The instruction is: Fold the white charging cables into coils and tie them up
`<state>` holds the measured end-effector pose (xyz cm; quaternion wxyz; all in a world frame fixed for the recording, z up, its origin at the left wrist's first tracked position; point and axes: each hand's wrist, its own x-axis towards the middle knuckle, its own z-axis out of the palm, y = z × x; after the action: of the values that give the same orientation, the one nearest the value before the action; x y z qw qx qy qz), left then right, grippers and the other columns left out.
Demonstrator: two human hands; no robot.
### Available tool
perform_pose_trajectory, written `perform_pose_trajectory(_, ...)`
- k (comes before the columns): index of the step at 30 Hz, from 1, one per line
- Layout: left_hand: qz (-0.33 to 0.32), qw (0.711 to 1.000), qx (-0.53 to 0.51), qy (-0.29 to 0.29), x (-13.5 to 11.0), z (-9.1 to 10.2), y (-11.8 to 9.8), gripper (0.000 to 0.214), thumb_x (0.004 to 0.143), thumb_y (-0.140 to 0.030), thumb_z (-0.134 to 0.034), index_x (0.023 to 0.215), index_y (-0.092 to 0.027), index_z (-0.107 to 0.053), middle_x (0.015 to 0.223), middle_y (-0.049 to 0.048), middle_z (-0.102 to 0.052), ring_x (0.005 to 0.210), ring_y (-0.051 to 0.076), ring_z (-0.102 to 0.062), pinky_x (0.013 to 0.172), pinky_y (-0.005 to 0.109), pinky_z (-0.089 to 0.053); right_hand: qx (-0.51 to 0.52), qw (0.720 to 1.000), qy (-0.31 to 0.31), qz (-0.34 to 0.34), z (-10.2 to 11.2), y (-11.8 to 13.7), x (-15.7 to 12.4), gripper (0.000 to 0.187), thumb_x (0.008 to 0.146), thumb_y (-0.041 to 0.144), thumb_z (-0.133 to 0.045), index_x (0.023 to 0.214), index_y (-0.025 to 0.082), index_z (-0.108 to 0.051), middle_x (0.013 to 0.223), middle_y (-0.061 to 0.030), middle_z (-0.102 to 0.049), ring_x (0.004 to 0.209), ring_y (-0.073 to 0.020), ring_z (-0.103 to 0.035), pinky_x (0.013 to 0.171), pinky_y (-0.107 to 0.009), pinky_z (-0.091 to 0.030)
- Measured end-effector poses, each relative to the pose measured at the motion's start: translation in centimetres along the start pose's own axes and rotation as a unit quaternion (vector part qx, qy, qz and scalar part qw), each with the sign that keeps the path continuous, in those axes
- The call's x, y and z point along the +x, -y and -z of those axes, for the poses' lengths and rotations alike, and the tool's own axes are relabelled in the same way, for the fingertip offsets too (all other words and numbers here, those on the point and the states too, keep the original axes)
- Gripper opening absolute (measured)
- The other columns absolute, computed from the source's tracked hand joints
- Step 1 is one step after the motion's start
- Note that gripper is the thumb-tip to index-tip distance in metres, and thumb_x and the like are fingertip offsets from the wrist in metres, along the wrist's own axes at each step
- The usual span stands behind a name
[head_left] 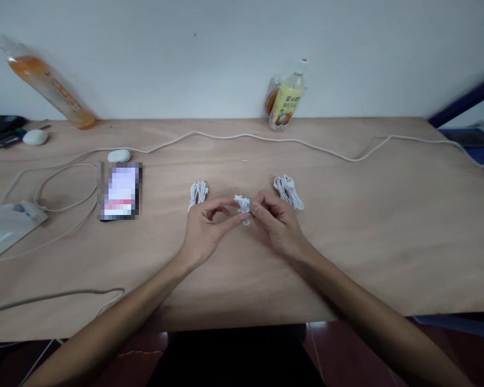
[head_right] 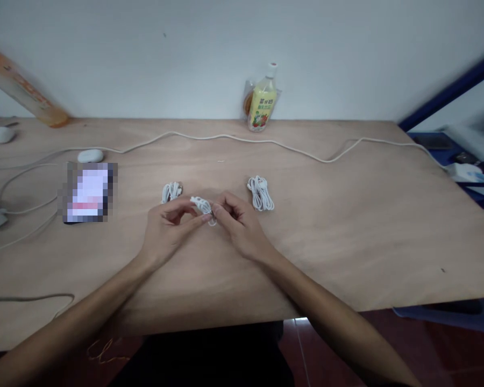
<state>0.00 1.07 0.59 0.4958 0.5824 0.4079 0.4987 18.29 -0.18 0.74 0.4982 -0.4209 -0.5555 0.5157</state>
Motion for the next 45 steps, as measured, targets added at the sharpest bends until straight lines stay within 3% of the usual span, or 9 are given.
perform_pose_trajectory(5, -0.223, 0.961, 0.161, -0.038, -0.5, 0.7, 0.3, 0.016, 0.095, -0.026, -0.088, 0.11, -0.031, -0.09, 0.094, 0.0025, -0.08, 0.082, 0.016, -0.071, 0.07, 0.028, -0.058, 0.116, 0.987, 0.019, -0.105, -0.5, -0.2, 0.0, 0.043, 0.091, 0.06, -0.079, 0.077, 0.026, -0.057, 0.06, 0.0104, -0.032, 0.049, -0.0094, -0.017, 0.045, -0.026, -0.017)
perform_pose_trajectory(9, -0.294, 0.934, 0.202, -0.024, -0.8, 0.9, 0.1, 0.03, 0.098, -0.013, -0.081, 0.12, -0.033, -0.088, 0.096, 0.0011, -0.083, 0.079, 0.013, -0.074, 0.067, 0.023, -0.057, 0.089, 0.992, 0.014, -0.089, -0.4, 0.2, -0.2, 0.04, 0.095, 0.057, -0.076, 0.078, 0.025, -0.06, 0.061, 0.0087, -0.038, 0.051, -0.0107, -0.022, 0.048, -0.027, -0.021)
perform_pose_trajectory(12, -0.232, 0.961, 0.149, -0.015, -0.7, 0.7, -0.3, 0.028, 0.094, -0.012, -0.084, 0.114, -0.032, -0.09, 0.101, 0.0021, -0.086, 0.087, 0.015, -0.078, 0.078, 0.026, -0.063, -0.005, 1.0, 0.002, 0.003, -0.1, 0.4, -0.2, 0.037, 0.103, 0.051, -0.069, 0.079, 0.024, -0.061, 0.065, 0.0063, -0.043, 0.056, -0.0122, -0.031, 0.054, -0.028, -0.027)
perform_pose_trajectory(16, -0.046, 0.999, -0.003, -0.003, -0.3, 0.2, -0.6, 0.013, 0.093, -0.024, -0.085, 0.104, -0.026, -0.092, 0.102, 0.0056, -0.087, 0.095, 0.021, -0.082, 0.089, 0.034, -0.066, -0.149, 0.983, -0.018, 0.108, 0.6, 0.3, -0.3, 0.028, 0.109, 0.038, -0.061, 0.085, 0.025, -0.065, 0.071, 0.0035, -0.05, 0.062, -0.0152, -0.042, 0.064, -0.031, -0.038)
perform_pose_trajectory(21, 0.167, 0.963, -0.209, -0.018, 0.1, -0.1, -0.6, 0.023, 0.087, -0.041, -0.091, 0.092, -0.019, -0.086, 0.092, 0.007, -0.086, 0.083, 0.021, -0.081, 0.08, 0.034, -0.068, -0.26, 0.945, -0.017, 0.198, 1.4, -0.2, -0.2, 0.021, 0.109, 0.028, -0.058, 0.092, 0.027, -0.072, 0.079, -0.0014, -0.062, 0.07, -0.0195, -0.053, 0.071, -0.033, -0.045)
perform_pose_trajectory(25, 0.25, 0.937, -0.24, 0.053, 0.3, -0.2, -1.1, 0.037, 0.084, -0.052, -0.093, 0.086, -0.015, -0.085, 0.087, 0.0104, -0.085, 0.073, 0.02, -0.078, 0.068, 0.031, -0.065, -0.301, 0.922, -0.003, 0.244, 1.8, -0.5, -0.1, 0.023, 0.109, 0.024, -0.056, 0.096, 0.028, -0.075, 0.082, -0.002, -0.063, 0.071, -0.0194, -0.056, 0.068, -0.031, -0.046)
perform_pose_trajectory(28, 0.256, 0.931, -0.243, 0.092, 0.3, -0.2, -1.4, 0.04, 0.081, -0.055, -0.095, 0.082, -0.016, -0.086, 0.084, 0.01, -0.084, 0.073, 0.021, -0.077, 0.068, 0.032, -0.065, -0.331, 0.911, 0.024, 0.247, 2.1, -0.7, -0.1, 0.026, 0.11, 0.027, -0.053, 0.099, 0.029, -0.077, 0.083, -0.0027, -0.063, 0.072, -0.0194, -0.056, 0.066, -0.031, -0.045)
perform_pose_trajectory(37, 0.194, 0.954, -0.216, 0.071, 0.3, -0.1, -0.8, 0.028, 0.082, -0.047, -0.095, 0.089, -0.02, -0.091, 0.09, 0.0076, -0.085, 0.082, 0.019, -0.077, 0.082, 0.034, -0.064, -0.311, 0.93, 0.023, 0.193, 1.7, -0.6, -0.1, 0.021, 0.106, 0.026, -0.055, 0.089, 0.026, -0.067, 0.08, -0.0024, -0.063, 0.071, -0.0198, -0.053, 0.068, -0.033, -0.044)
perform_pose_trajectory(45, 0.047, 0.999, -0.001, 0.019, 0.1, 0.3, -1.1, 0.016, 0.086, -0.038, -0.093, 0.088, -0.023, -0.091, 0.091, 0.0053, -0.086, 0.085, 0.023, -0.079, 0.082, 0.036, -0.066, -0.19, 0.978, -0.002, 0.09, 0.8, 0.4, -0.1, 0.029, 0.106, 0.035, -0.057, 0.079, 0.025, -0.056, 0.07, 0.0028, -0.051, 0.064, -0.016, -0.043, 0.063, -0.032, -0.035)
